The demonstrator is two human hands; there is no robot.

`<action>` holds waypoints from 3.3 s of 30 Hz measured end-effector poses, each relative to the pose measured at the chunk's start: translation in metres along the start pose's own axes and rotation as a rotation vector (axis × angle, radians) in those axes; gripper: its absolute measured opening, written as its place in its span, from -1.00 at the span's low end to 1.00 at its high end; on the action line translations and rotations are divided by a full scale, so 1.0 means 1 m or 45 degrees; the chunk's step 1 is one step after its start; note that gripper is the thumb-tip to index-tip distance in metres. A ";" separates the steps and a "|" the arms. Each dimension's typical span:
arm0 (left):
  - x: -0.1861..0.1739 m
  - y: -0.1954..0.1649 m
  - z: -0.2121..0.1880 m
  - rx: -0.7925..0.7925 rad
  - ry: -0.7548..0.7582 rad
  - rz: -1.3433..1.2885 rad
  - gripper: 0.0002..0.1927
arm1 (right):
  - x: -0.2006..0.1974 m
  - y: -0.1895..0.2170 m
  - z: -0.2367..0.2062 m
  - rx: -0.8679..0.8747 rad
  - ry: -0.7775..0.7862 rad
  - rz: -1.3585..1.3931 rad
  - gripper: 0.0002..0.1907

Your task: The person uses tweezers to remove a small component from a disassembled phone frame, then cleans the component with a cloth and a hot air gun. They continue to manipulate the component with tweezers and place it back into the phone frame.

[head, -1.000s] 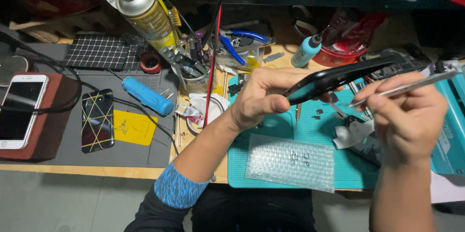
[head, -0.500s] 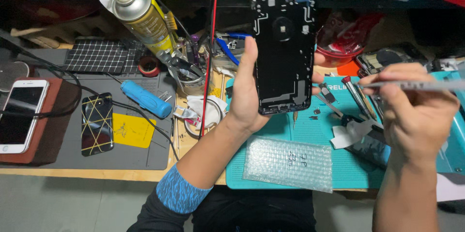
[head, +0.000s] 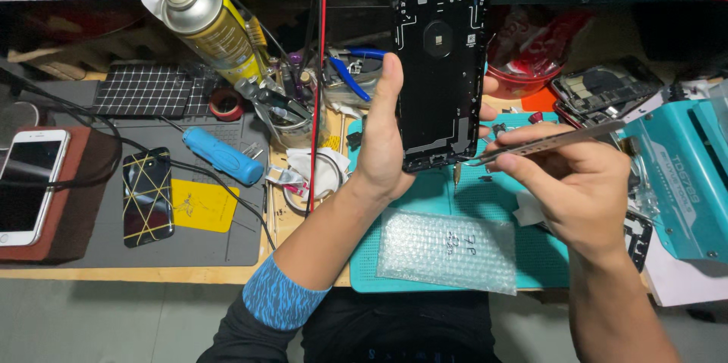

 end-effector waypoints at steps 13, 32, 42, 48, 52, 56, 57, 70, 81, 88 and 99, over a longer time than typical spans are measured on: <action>0.004 0.001 -0.005 -0.059 0.011 0.078 -0.09 | -0.001 -0.005 -0.001 0.032 0.022 0.024 -0.82; 0.011 0.000 -0.008 -0.103 0.115 -0.330 -0.06 | -0.068 -0.022 0.016 -0.176 -0.534 -0.733 -0.97; 0.010 0.001 -0.013 -0.146 -0.019 -0.054 -0.37 | -0.061 -0.008 0.012 -0.117 -0.424 -0.762 -0.91; 0.000 -0.002 -0.022 -0.040 -0.265 0.499 -0.68 | -0.046 0.007 0.000 -0.140 -0.019 -0.879 -0.88; -0.007 -0.009 -0.032 0.009 -0.435 0.392 -0.66 | -0.025 -0.009 -0.012 0.583 0.473 -0.889 -0.75; -0.010 -0.001 -0.036 -0.198 -0.401 -0.070 -0.57 | -0.004 -0.016 -0.014 0.550 0.739 -1.170 -0.69; -0.002 0.001 -0.037 -0.231 -0.143 -0.250 -0.57 | -0.002 -0.019 -0.014 0.555 0.725 -1.243 -0.69; -0.007 0.016 -0.049 -0.295 0.054 0.891 -0.64 | -0.069 -0.060 -0.008 0.213 0.121 -1.595 -0.71; -0.003 0.035 -0.054 -0.378 0.338 1.800 -0.72 | -0.070 -0.082 0.000 0.332 0.047 -1.600 -0.76; -0.002 0.052 -0.064 -0.503 0.460 2.117 -0.71 | -0.069 -0.081 0.006 0.279 0.038 -1.609 -0.73; 0.027 0.045 -0.103 -0.056 0.655 2.256 0.16 | -0.074 -0.081 0.012 0.249 0.024 -1.603 -0.71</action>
Point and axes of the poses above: each hand's wrist, its own z-axis towards the middle knuckle, its own x-axis out of the palm, y = z × x, the point moved 4 cm from there along z, towards the middle knuckle, and after that the axes turned 3 degrees about -z, right-handed, at the moved point
